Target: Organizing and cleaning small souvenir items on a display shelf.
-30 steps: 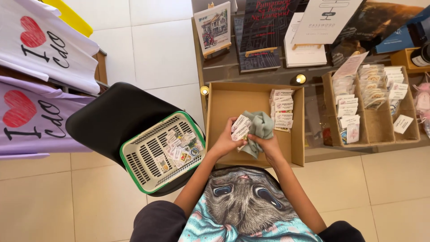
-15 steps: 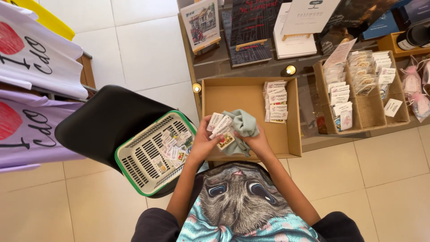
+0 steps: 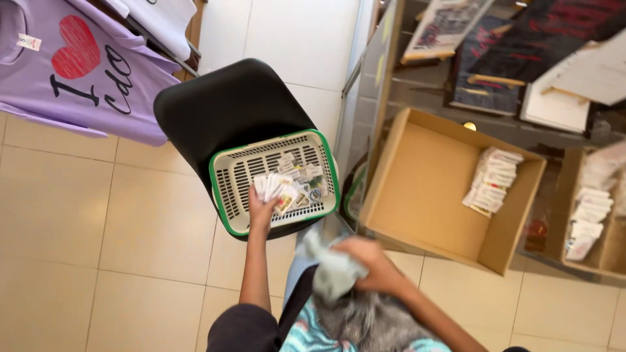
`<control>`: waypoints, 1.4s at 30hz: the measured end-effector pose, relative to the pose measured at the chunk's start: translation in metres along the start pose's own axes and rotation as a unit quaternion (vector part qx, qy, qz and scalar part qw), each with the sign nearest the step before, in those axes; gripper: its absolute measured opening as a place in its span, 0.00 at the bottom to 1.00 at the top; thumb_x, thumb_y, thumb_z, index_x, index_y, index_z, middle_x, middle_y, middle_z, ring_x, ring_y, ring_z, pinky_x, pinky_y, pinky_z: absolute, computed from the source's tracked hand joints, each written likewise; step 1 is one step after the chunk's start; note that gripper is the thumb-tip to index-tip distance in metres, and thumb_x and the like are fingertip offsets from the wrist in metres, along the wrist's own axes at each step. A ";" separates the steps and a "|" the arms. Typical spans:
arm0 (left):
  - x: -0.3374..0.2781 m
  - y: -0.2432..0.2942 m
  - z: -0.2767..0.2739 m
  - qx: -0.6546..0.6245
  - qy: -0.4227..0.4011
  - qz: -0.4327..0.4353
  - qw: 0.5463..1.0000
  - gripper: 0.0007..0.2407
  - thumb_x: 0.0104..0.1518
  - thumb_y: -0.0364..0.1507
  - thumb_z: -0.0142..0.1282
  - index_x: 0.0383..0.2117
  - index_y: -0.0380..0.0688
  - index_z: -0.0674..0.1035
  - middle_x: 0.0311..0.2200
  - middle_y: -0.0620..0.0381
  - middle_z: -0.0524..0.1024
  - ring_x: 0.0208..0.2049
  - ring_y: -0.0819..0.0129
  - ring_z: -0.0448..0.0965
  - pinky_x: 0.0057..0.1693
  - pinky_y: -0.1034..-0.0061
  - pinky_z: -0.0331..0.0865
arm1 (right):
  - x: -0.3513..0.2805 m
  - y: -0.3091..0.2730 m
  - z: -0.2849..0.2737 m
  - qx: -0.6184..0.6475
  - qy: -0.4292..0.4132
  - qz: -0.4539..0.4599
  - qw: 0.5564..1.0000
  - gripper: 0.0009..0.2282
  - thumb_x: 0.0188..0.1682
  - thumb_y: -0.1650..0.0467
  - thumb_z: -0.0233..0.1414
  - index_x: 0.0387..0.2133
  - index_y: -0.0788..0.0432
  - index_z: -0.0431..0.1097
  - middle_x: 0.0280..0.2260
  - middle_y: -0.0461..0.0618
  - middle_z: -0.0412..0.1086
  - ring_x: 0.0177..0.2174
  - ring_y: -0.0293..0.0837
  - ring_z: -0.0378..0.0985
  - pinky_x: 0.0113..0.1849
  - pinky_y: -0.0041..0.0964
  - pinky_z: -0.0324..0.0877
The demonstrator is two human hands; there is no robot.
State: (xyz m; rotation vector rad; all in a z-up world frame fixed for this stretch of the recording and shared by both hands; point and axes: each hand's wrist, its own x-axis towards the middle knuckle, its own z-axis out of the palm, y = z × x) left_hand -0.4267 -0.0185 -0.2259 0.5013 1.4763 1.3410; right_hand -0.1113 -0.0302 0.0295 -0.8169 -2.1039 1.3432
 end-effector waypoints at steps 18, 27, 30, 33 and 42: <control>0.065 -0.253 -0.141 0.227 0.156 -0.116 0.954 0.25 0.35 0.17 0.69 0.43 0.39 0.73 0.37 0.50 0.80 0.39 0.61 0.82 0.47 0.69 0.75 | 0.070 0.238 0.204 -0.100 -0.032 0.346 0.932 0.32 0.32 0.72 0.65 0.54 0.56 0.61 0.49 0.60 0.67 0.45 0.63 0.74 0.43 0.52 0.71; 0.077 -0.218 -0.158 0.392 0.181 -0.055 0.900 0.16 0.47 0.27 0.73 0.38 0.40 0.77 0.34 0.43 0.82 0.36 0.48 0.80 0.47 0.60 0.68 | 0.099 0.299 0.204 -0.083 0.197 0.523 0.825 0.32 0.38 0.65 0.63 0.59 0.53 0.60 0.51 0.60 0.72 0.52 0.59 0.76 0.50 0.47 0.70; 0.076 -0.237 -0.180 0.317 0.186 -0.049 0.929 0.13 0.52 0.25 0.65 0.41 0.40 0.74 0.36 0.44 0.83 0.38 0.53 0.82 0.48 0.64 0.71 | 0.095 0.339 0.206 -0.134 0.189 0.505 0.831 0.37 0.35 0.65 0.66 0.60 0.56 0.56 0.54 0.64 0.67 0.52 0.63 0.72 0.50 0.49 0.67; 0.066 -0.206 -0.177 0.230 0.190 -0.086 0.951 0.14 0.57 0.24 0.58 0.47 0.39 0.69 0.38 0.44 0.81 0.39 0.56 0.83 0.46 0.67 0.73 | 0.092 0.386 0.204 -0.112 0.197 0.521 0.823 0.39 0.35 0.65 0.69 0.59 0.60 0.54 0.55 0.66 0.65 0.52 0.62 0.71 0.52 0.49 0.65; 0.042 -0.155 -0.155 0.233 0.150 0.020 0.961 0.14 0.58 0.23 0.62 0.49 0.37 0.75 0.42 0.48 0.78 0.39 0.64 0.79 0.44 0.72 0.73 | 0.195 0.366 0.178 0.164 0.391 0.438 0.793 0.30 0.48 0.64 0.57 0.61 0.56 0.50 0.54 0.51 0.58 0.38 0.44 0.70 0.36 0.38 0.70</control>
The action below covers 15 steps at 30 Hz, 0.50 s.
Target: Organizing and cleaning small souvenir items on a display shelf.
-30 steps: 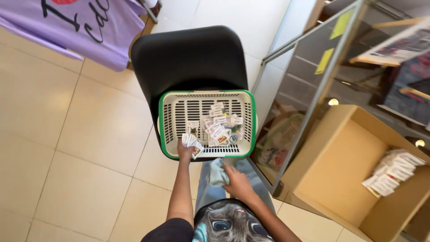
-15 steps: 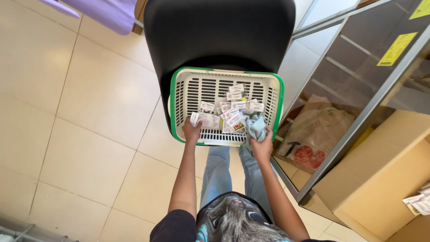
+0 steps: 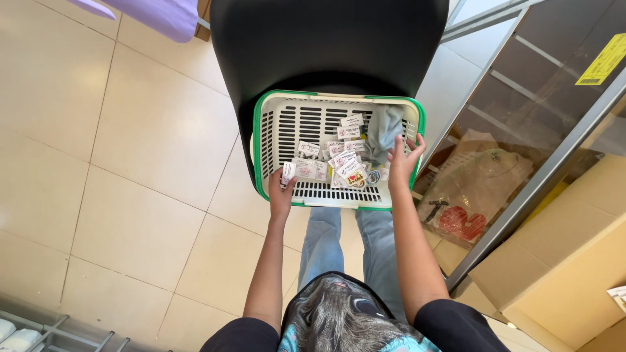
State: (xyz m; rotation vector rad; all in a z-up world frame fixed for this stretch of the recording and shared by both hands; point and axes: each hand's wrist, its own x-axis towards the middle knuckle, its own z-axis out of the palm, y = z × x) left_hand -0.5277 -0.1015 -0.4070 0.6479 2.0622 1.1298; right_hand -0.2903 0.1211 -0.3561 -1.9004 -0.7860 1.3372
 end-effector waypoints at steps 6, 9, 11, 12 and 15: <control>-0.014 -0.001 0.005 -0.042 0.009 -0.074 0.996 0.19 0.56 0.26 0.65 0.54 0.39 0.77 0.40 0.57 0.82 0.36 0.75 0.77 0.40 0.80 0.70 | -0.010 0.082 -0.014 -0.241 0.079 -0.222 0.942 0.10 0.51 0.74 0.52 0.46 0.63 0.67 0.46 0.54 0.67 0.43 0.47 0.74 0.48 0.40 0.70; -0.018 -0.009 0.005 -0.061 0.003 -0.096 0.994 0.21 0.57 0.25 0.65 0.58 0.39 0.77 0.40 0.58 0.82 0.33 0.77 0.74 0.40 0.81 0.70 | -0.039 0.092 -0.006 -0.357 -0.017 -0.273 0.893 0.13 0.47 0.75 0.55 0.46 0.63 0.70 0.45 0.57 0.69 0.48 0.57 0.70 0.53 0.49 0.63; -0.022 -0.014 0.005 -0.075 -0.005 -0.103 0.992 0.21 0.58 0.25 0.64 0.58 0.39 0.76 0.41 0.58 0.82 0.34 0.77 0.74 0.41 0.82 0.70 | -0.055 0.106 0.011 -0.353 -0.051 -0.284 0.890 0.17 0.44 0.74 0.57 0.47 0.65 0.69 0.46 0.62 0.67 0.48 0.61 0.67 0.53 0.52 0.61; -0.025 -0.016 0.004 -0.090 -0.011 -0.108 0.990 0.21 0.59 0.25 0.64 0.59 0.38 0.76 0.42 0.57 0.81 0.35 0.78 0.74 0.43 0.82 0.71 | -0.063 0.113 0.018 -0.346 -0.087 -0.297 0.886 0.20 0.41 0.73 0.58 0.48 0.68 0.68 0.48 0.68 0.64 0.48 0.64 0.64 0.52 0.55 0.60; -0.020 -0.034 0.005 -0.127 -0.004 -0.110 0.986 0.20 0.59 0.25 0.62 0.60 0.37 0.75 0.47 0.56 0.80 0.40 0.78 0.77 0.46 0.82 0.73 | -0.093 0.097 0.027 -0.314 -0.133 -0.292 0.894 0.19 0.43 0.74 0.55 0.50 0.66 0.68 0.52 0.67 0.64 0.51 0.64 0.65 0.54 0.53 0.60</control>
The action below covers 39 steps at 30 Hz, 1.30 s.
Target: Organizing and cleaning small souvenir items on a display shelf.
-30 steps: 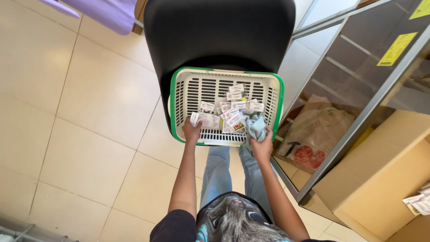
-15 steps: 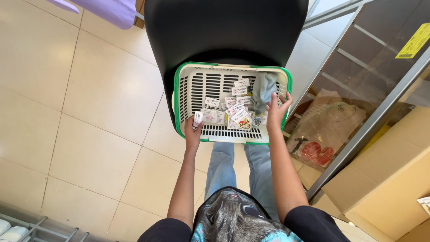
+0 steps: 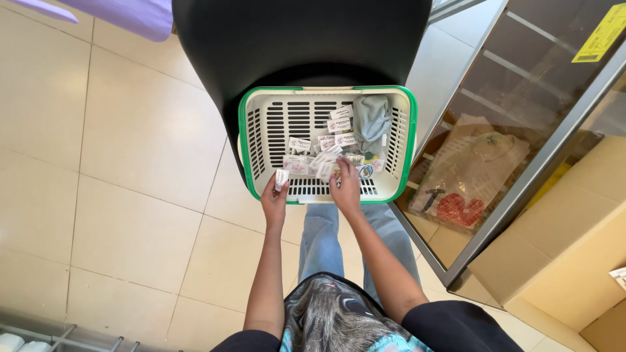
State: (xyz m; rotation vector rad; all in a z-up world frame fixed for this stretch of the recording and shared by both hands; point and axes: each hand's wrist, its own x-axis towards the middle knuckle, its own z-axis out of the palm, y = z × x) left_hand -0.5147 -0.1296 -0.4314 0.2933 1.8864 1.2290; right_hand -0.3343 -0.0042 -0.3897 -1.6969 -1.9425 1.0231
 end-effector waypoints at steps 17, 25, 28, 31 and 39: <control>0.005 -0.004 -0.020 -0.060 -0.008 -0.065 0.996 0.17 0.67 0.27 0.38 0.54 0.35 0.78 0.34 0.52 0.83 0.29 0.75 0.78 0.38 0.82 0.67 | 0.040 0.060 -0.029 -0.101 -0.055 0.202 0.973 0.14 0.38 0.63 0.67 0.35 0.52 0.76 0.33 0.42 0.76 0.40 0.47 0.76 0.44 0.51 0.62; -0.015 0.023 0.002 -0.013 -0.061 -0.017 0.998 0.12 0.60 0.20 0.43 0.49 0.33 0.75 0.33 0.54 0.81 0.28 0.77 0.76 0.38 0.81 0.71 | 0.025 0.046 -0.058 -0.012 0.033 0.154 0.987 0.15 0.37 0.69 0.68 0.37 0.57 0.75 0.28 0.46 0.74 0.31 0.47 0.77 0.38 0.47 0.66; -0.019 0.038 0.014 -0.017 -0.076 -0.024 0.997 0.11 0.59 0.18 0.45 0.47 0.32 0.75 0.32 0.53 0.81 0.27 0.77 0.75 0.37 0.81 0.71 | 0.020 0.036 -0.073 0.047 0.075 0.108 0.990 0.11 0.40 0.74 0.65 0.36 0.60 0.75 0.30 0.51 0.73 0.33 0.48 0.78 0.38 0.42 0.70; -0.023 0.056 0.026 -0.005 -0.085 -0.041 0.996 0.12 0.60 0.19 0.45 0.48 0.33 0.77 0.30 0.53 0.80 0.25 0.77 0.73 0.34 0.82 0.69 | 0.017 0.016 -0.090 0.064 0.091 0.072 0.991 0.04 0.44 0.77 0.63 0.31 0.63 0.76 0.33 0.53 0.74 0.35 0.49 0.79 0.40 0.41 0.71; -0.014 0.061 0.054 -0.077 -0.123 -0.033 0.989 0.12 0.63 0.22 0.56 0.51 0.31 0.79 0.31 0.56 0.80 0.25 0.79 0.73 0.34 0.83 0.69 | 0.010 -0.020 -0.116 0.078 0.141 -0.019 0.987 0.03 0.51 0.77 0.57 0.34 0.64 0.71 0.48 0.59 0.75 0.47 0.53 0.78 0.48 0.42 0.70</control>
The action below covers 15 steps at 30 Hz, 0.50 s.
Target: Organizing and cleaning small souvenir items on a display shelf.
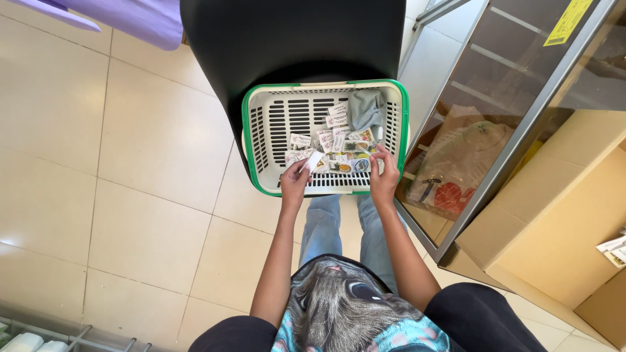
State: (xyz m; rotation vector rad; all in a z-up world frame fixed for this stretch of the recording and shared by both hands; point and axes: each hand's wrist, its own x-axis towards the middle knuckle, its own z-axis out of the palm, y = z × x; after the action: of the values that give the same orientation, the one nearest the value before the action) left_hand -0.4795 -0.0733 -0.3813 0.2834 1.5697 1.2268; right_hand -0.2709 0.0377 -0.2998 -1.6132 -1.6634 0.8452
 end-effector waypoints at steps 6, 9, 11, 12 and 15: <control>-0.025 0.078 0.036 -0.058 -0.067 -0.006 0.996 0.14 0.62 0.25 0.59 0.53 0.32 0.79 0.34 0.57 0.81 0.26 0.79 0.75 0.36 0.84 0.71 | -0.012 -0.018 -0.007 0.122 0.002 0.122 0.985 0.03 0.58 0.74 0.53 0.39 0.63 0.68 0.35 0.48 0.72 0.35 0.39 0.74 0.41 0.33 0.70; -0.046 0.118 0.052 -0.060 -0.097 0.000 0.994 0.14 0.63 0.26 0.58 0.53 0.31 0.79 0.33 0.56 0.81 0.27 0.79 0.76 0.36 0.83 0.71 | -0.020 -0.047 -0.023 0.286 -0.008 0.124 0.950 0.03 0.59 0.75 0.50 0.41 0.63 0.64 0.37 0.43 0.68 0.37 0.34 0.69 0.42 0.29 0.67; -0.066 0.140 0.065 -0.052 -0.115 0.012 0.992 0.14 0.63 0.26 0.58 0.54 0.32 0.79 0.33 0.55 0.81 0.27 0.78 0.76 0.37 0.83 0.72 | -0.025 -0.075 -0.050 0.346 -0.027 0.133 0.928 0.03 0.59 0.74 0.50 0.42 0.62 0.65 0.35 0.42 0.67 0.36 0.33 0.68 0.41 0.27 0.65; -0.076 0.152 0.072 -0.044 -0.129 0.018 0.990 0.14 0.64 0.27 0.57 0.54 0.33 0.79 0.32 0.54 0.81 0.27 0.77 0.77 0.37 0.82 0.73 | -0.027 -0.090 -0.064 0.402 -0.051 0.145 0.903 0.04 0.58 0.73 0.49 0.43 0.61 0.65 0.34 0.40 0.65 0.35 0.31 0.67 0.39 0.25 0.63; -0.127 0.219 0.106 -0.013 -0.184 0.076 0.980 0.15 0.65 0.27 0.56 0.57 0.37 0.78 0.36 0.57 0.80 0.33 0.78 0.79 0.41 0.81 0.77 | -0.019 -0.141 -0.107 0.380 -0.084 0.161 0.907 0.06 0.54 0.73 0.54 0.41 0.61 0.66 0.29 0.39 0.64 0.28 0.29 0.63 0.30 0.24 0.58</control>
State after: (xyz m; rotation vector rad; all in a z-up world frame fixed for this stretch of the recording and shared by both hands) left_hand -0.4276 -0.0078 -0.1199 0.5889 1.2277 1.2296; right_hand -0.2634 0.0146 -0.1232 -1.2696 -0.9550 1.5976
